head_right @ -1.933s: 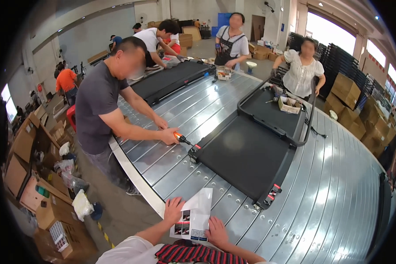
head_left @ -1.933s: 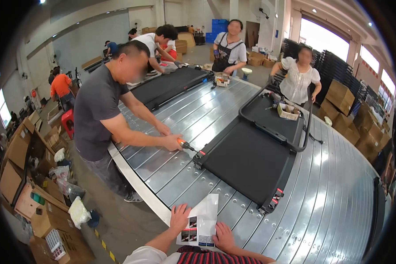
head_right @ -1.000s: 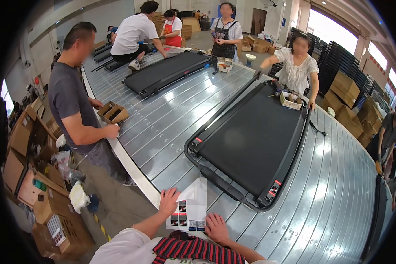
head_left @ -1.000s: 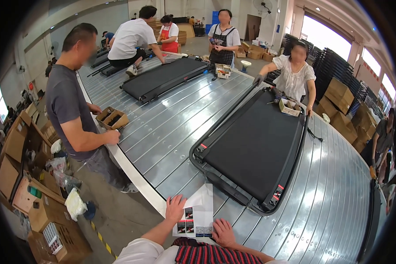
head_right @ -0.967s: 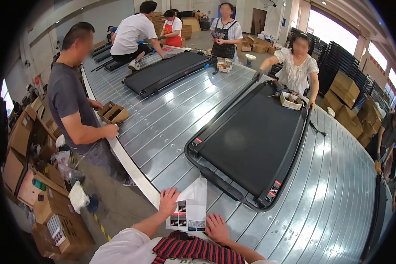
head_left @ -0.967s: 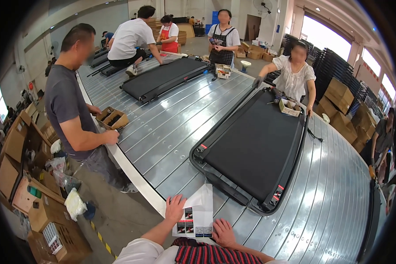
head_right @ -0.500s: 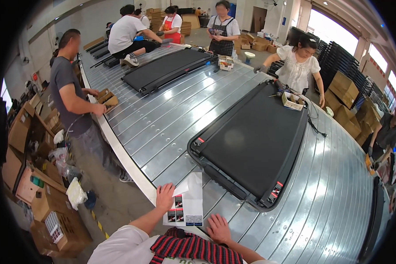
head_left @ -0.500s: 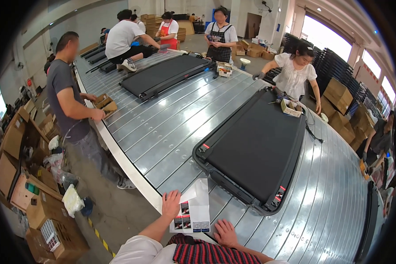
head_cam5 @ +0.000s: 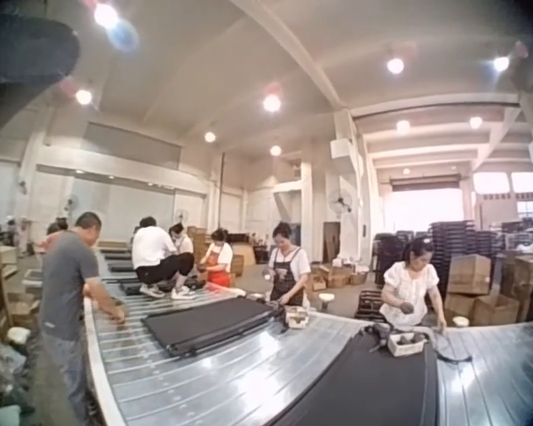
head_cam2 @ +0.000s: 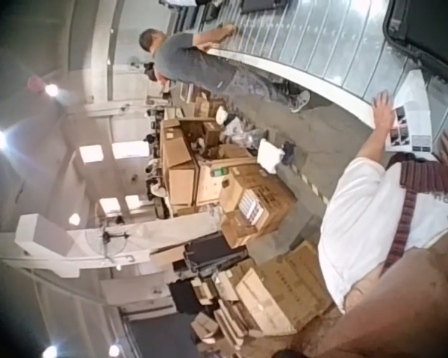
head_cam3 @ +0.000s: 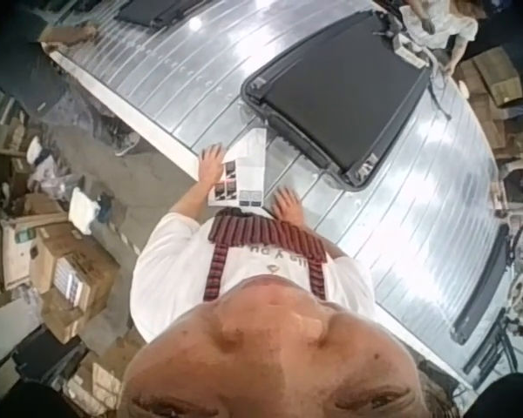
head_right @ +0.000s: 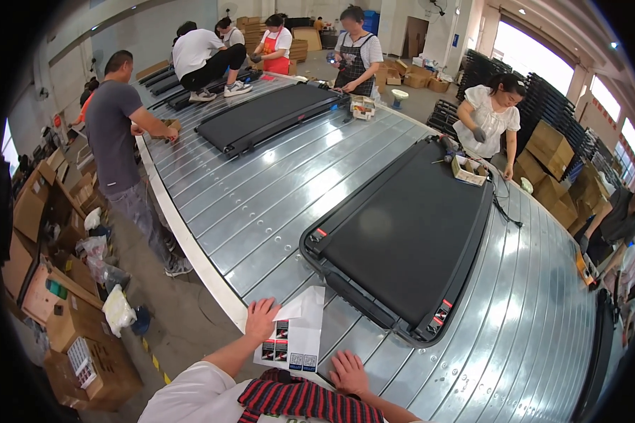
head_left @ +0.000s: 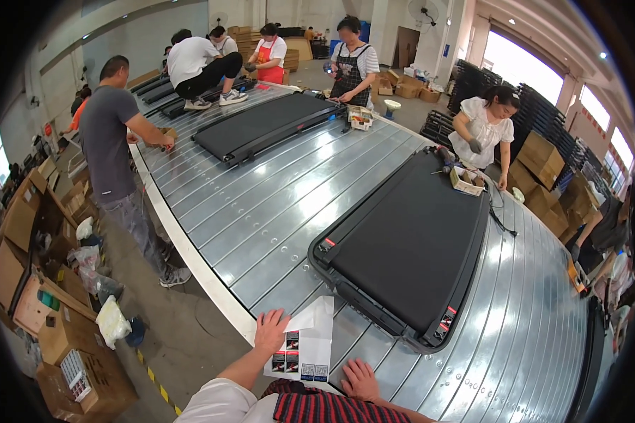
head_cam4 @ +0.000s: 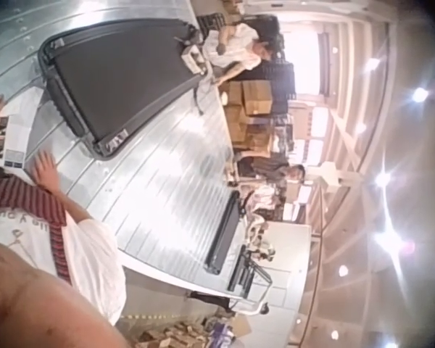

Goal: Applying identification and warning labels to treadmills on a factory assembly line.

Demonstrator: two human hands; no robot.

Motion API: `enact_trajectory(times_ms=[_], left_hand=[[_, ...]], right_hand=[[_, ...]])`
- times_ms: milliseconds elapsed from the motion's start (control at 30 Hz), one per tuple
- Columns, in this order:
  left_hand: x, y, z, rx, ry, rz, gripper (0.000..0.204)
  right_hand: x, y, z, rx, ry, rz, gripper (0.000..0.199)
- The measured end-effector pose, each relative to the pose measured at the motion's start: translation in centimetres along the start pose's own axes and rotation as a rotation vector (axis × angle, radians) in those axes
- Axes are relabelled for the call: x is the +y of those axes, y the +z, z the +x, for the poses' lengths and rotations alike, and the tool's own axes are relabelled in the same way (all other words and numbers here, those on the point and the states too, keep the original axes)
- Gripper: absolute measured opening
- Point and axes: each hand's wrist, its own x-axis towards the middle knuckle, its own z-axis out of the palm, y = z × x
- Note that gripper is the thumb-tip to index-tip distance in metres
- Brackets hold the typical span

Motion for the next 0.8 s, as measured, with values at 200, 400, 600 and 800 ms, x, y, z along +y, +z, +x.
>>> enact_trajectory(times_ms=[200,400,600,800], left_hand=[[-0.6,-0.2,-0.1,-0.015,0.043,-0.042,0.041],[-0.7,0.6,-0.7,0.063,0.072,-0.048,0.036],[-0.6,0.1,-0.8,-0.003,-0.129,-0.335,0.02],[1.0,-9.0,1.6,-0.036,-0.526,-1.243,0.032]], right_hand=[[0.0,0.4,-0.6,0.024,-0.004,-0.003,0.044],[-0.3,-0.5,-0.4,0.028,0.0,0.016,0.042],[-0.6,-1.5,-0.4,0.069,0.061,0.105,0.04],[-3.3,-3.5,4.4,0.213,0.578,0.861,0.04]])
